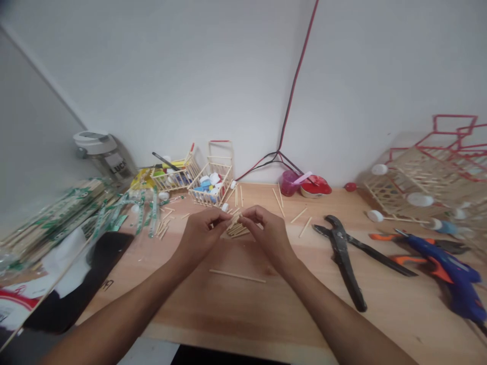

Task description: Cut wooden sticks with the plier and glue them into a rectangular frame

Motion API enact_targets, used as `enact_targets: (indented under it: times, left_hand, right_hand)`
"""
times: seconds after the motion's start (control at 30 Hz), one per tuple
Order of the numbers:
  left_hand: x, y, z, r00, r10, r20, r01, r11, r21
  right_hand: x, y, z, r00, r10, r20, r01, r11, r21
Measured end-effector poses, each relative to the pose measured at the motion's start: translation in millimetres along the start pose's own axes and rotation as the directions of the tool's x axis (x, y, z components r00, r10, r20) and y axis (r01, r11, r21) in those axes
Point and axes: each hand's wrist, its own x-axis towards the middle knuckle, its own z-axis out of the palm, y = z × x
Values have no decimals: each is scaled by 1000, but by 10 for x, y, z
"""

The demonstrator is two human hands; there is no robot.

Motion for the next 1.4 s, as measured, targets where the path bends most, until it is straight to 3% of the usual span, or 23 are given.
enact_targets:
  times: [1.0,1.4]
  left_hand:
    - [-2,-15,22,1000,5,1,-5,1000,5]
    - [-15,-29,37,1000,9,1,-9,1000,28]
  right_hand:
    - [-21,5,-4,1000,-14,2,14,998,-58]
    - [-23,31,-11,999,-19,-39,10,975,-222]
